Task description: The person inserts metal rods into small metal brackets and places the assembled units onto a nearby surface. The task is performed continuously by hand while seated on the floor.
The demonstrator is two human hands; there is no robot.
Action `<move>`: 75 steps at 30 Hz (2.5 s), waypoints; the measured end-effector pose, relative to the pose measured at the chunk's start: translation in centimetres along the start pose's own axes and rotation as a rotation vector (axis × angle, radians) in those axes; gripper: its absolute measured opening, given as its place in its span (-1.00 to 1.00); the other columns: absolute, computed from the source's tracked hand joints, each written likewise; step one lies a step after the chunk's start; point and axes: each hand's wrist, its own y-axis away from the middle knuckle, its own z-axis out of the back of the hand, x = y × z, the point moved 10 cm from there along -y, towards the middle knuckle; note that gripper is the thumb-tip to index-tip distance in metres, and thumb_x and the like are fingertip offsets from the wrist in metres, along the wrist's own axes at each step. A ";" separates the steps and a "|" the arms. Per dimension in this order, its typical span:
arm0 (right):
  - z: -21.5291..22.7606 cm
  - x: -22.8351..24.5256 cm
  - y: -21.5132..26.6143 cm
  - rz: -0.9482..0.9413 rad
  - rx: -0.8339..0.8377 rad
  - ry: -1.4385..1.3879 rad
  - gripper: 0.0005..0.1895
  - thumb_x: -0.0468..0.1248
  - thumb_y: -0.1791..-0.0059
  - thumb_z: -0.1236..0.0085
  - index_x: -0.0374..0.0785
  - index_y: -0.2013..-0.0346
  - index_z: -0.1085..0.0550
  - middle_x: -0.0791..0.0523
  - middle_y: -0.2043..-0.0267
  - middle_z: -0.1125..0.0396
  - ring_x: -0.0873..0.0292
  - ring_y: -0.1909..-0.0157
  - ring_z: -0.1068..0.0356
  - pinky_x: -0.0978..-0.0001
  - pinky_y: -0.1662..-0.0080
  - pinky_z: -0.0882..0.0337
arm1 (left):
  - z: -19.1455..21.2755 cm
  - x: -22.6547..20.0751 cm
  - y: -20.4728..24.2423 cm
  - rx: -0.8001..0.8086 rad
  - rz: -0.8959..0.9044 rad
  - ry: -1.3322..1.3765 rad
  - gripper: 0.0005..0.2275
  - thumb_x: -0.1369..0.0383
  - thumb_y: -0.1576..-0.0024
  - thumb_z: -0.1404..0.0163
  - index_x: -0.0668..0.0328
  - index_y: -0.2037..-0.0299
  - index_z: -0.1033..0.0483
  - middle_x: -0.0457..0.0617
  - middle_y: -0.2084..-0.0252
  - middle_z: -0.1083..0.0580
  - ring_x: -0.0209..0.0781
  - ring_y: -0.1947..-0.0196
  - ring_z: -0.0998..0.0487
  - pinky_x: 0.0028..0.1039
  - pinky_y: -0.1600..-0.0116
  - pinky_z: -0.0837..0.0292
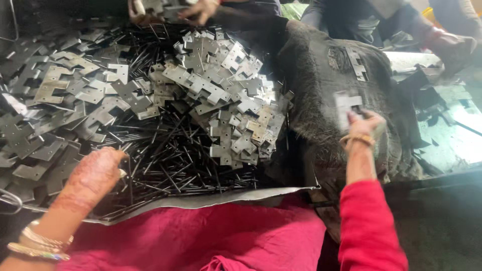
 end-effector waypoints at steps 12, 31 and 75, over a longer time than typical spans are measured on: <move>-10.4 13.6 29.5 0.568 0.652 -0.107 -0.63 -0.38 0.06 -0.12 -0.31 -0.04 -0.56 -0.01 0.10 -0.47 0.06 0.10 -0.49 0.27 0.04 -0.48 | 1.7 -2.7 1.4 0.318 -0.448 -0.145 -0.59 0.48 0.16 -0.17 -0.02 0.04 -0.55 -0.12 0.04 -0.51 -0.08 -0.04 -0.50 -0.17 -0.07 -0.35; -28.5 19.1 43.8 0.393 1.035 -0.269 -0.84 -0.27 -0.08 -0.07 -0.32 0.14 -0.48 -0.01 0.23 -0.40 0.06 0.23 -0.40 0.18 0.20 -0.41 | 8.3 1.7 4.1 -0.465 0.251 0.933 -0.67 0.32 -0.08 -0.19 0.29 -0.02 -0.58 -0.01 0.15 -0.59 -0.28 0.23 -0.55 -0.47 0.12 -0.45; -21.0 11.7 50.1 -0.852 1.093 -1.267 -0.44 0.10 -0.17 0.28 -0.32 -0.15 -0.34 -0.14 -0.22 -0.37 -0.02 -0.09 -0.43 0.12 -0.15 -0.45 | 0.7 -10.4 8.5 -0.172 0.276 1.052 -0.60 0.36 -0.11 -0.10 0.36 -0.14 -0.40 0.17 0.05 -0.50 0.00 0.09 -0.57 -0.28 -0.01 -0.48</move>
